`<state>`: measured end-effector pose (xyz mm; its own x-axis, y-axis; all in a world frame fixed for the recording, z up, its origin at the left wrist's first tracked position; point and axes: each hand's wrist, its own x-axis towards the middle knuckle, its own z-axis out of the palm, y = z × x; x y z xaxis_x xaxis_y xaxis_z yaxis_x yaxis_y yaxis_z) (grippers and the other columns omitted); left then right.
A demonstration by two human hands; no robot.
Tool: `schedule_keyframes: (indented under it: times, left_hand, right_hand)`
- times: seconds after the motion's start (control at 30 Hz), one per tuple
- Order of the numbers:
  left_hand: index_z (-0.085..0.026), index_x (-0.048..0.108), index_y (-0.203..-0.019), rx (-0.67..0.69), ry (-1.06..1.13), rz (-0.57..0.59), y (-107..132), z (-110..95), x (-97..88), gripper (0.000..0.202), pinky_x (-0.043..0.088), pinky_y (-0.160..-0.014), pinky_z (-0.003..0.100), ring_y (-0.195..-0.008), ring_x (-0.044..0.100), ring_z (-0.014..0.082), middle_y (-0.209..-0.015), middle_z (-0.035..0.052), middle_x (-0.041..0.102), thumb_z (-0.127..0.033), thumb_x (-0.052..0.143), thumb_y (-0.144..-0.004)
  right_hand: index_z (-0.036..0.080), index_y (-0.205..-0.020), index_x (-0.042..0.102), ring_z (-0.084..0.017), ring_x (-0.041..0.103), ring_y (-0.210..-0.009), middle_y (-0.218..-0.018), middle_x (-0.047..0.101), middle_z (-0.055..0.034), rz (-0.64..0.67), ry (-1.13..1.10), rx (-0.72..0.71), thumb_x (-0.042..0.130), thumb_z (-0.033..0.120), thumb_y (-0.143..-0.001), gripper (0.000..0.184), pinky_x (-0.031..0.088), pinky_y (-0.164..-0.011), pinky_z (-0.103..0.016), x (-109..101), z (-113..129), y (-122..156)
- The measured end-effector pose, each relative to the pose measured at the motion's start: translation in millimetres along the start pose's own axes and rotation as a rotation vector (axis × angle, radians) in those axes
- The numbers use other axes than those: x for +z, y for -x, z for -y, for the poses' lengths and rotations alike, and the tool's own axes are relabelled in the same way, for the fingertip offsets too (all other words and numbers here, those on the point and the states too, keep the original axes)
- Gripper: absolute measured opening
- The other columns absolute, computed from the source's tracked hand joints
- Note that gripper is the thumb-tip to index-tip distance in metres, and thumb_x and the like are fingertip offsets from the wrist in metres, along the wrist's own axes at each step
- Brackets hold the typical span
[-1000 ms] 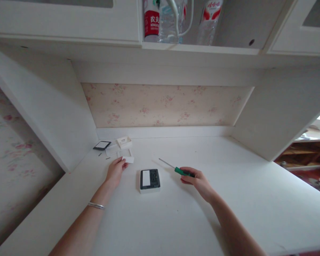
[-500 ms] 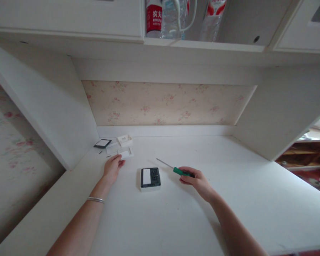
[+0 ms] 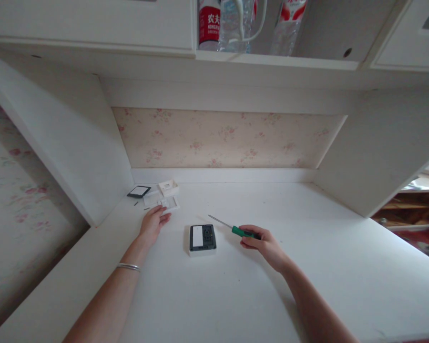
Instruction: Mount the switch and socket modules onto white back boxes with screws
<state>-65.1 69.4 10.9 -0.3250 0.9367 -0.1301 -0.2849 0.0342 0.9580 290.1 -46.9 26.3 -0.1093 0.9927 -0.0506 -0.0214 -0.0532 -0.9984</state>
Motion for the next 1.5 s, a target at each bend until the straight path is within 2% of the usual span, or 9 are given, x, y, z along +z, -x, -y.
schedule_keyframes:
  times: [0.2, 0.3, 0.43, 0.53, 0.6, 0.8, 0.97, 1.27, 1.5]
  left_hand:
    - [-0.017, 0.064, -0.089, 0.163, -0.246, 0.042, 18.9, -3.5, 7.5, 0.019, 0.047, -0.053, 0.022, -0.057, 0.06, 0.0115, -0.087, 0.0039, 0.065, -0.02, 0.067, -0.071]
    - [-0.02, 0.069, -0.089, 0.272, -0.38, 0.222, 44.5, -9.0, 16.1, 0.025, 0.05, -0.068, 0.025, -0.075, 0.062, 0.0169, -0.094, 0.0045, 0.066, -0.03, 0.073, -0.067]
    - [-0.023, 0.06, -0.117, 0.556, -0.795, 0.64, 73.8, -10.9, 22.6, 0.046, 0.043, -0.096, 0.035, -0.113, 0.051, 0.0236, -0.125, 0.0081, 0.053, -0.043, 0.064, -0.076]
    - [-0.022, 0.051, -0.128, 0.569, -0.918, 0.797, 79.7, -8.0, 21.1, 0.068, 0.029, -0.108, 0.04, -0.126, 0.039, 0.0267, -0.135, 0.0105, 0.045, -0.047, 0.071, -0.068]
    - [-0.022, 0.05, -0.129, 0.542, -0.941, 0.854, 79.1, -6.9, 19.7, 0.075, 0.029, -0.108, 0.041, -0.125, 0.04, 0.0272, -0.135, 0.0113, 0.045, -0.047, 0.076, -0.063]
    - [-0.023, 0.05, -0.127, 0.524, -0.922, 0.88, 83.7, -11.2, 23.6, 0.071, 0.033, -0.105, 0.036, -0.12, 0.047, 0.0241, -0.129, 0.008, 0.051, -0.041, 0.076, -0.063]
    - [-0.023, 0.05, -0.127, 0.503, -0.865, 0.889, 86.9, -9.7, 26.2, 0.071, 0.034, -0.104, 0.036, -0.119, 0.047, 0.024, -0.129, 0.0078, 0.051, -0.038, 0.077, -0.063]
    - [-0.023, 0.051, -0.126, 0.341, -0.746, 0.909, 83.4, -4.6, 26.0, 0.068, 0.036, -0.101, 0.037, -0.118, 0.047, 0.0252, -0.13, 0.0091, 0.049, -0.035, 0.077, -0.064]
    - [-0.022, 0.05, -0.125, 0.284, -0.711, 0.905, 83.2, -4.4, 25.3, 0.07, 0.035, -0.101, 0.036, -0.119, 0.044, 0.0257, -0.13, 0.0083, 0.047, -0.03, 0.079, -0.062]
  right_hand:
    - [0.021, -0.106, 0.066, -0.021, 0.062, -0.09, -0.105, 0.067, -0.0066, -0.005, 0.024, -0.048, 0.074, 0.036, -0.067, 0.042, 0.047, -0.091, -0.042, 1.6, 4.9, 2.4]
    - [0.021, -0.106, 0.065, -0.023, 0.063, -0.094, -0.11, 0.066, -0.0089, -0.015, 0.013, -0.112, 0.074, 0.035, -0.069, 0.04, 0.044, -0.094, -0.042, 4.9, 10.9, 5.0]
    - [0.021, -0.099, 0.063, -0.021, 0.065, -0.088, -0.111, 0.065, -0.0083, -0.072, -0.164, -0.136, 0.07, 0.038, -0.073, 0.031, 0.048, -0.089, -0.04, 8.3, 16.9, 7.4]
    - [0.021, -0.092, 0.06, -0.018, 0.066, -0.074, -0.105, 0.067, -0.0078, -0.148, -0.267, -0.147, 0.067, 0.04, -0.075, 0.027, 0.054, -0.074, -0.035, 8.4, 17.6, 7.3]
    - [0.021, -0.088, 0.059, -0.016, 0.065, -0.065, -0.099, 0.069, -0.0077, -0.169, -0.281, -0.148, 0.066, 0.041, -0.075, 0.025, 0.054, -0.063, -0.03, 8.7, 17.2, 7.1]
    - [0.02, -0.084, 0.06, -0.016, 0.064, -0.059, -0.093, 0.07, -0.0078, -0.121, -0.24, -0.157, 0.067, 0.037, -0.075, 0.02, 0.051, -0.054, -0.028, 18.4, 18.2, 9.7]
    - [0.019, -0.079, 0.061, -0.017, 0.062, -0.051, -0.087, 0.07, -0.0081, -0.189, -0.075, -0.251, 0.066, 0.037, -0.074, 0.02, 0.05, -0.045, -0.03, 29.5, 26.6, 15.5]
    - [0.017, -0.071, 0.064, -0.013, 0.056, -0.042, -0.055, 0.064, -0.0026, -0.148, 0.263, -0.294, 0.058, 0.019, -0.071, 0.007, 0.042, -0.037, -0.023, 52.6, 72.1, 10.9]
    - [0.014, -0.072, 0.062, -0.015, 0.057, -0.042, -0.053, 0.062, -0.0016, -0.091, 0.146, -0.204, 0.058, 0.022, -0.073, 0.009, 0.045, -0.037, -0.023, 52.9, 80.0, 4.5]
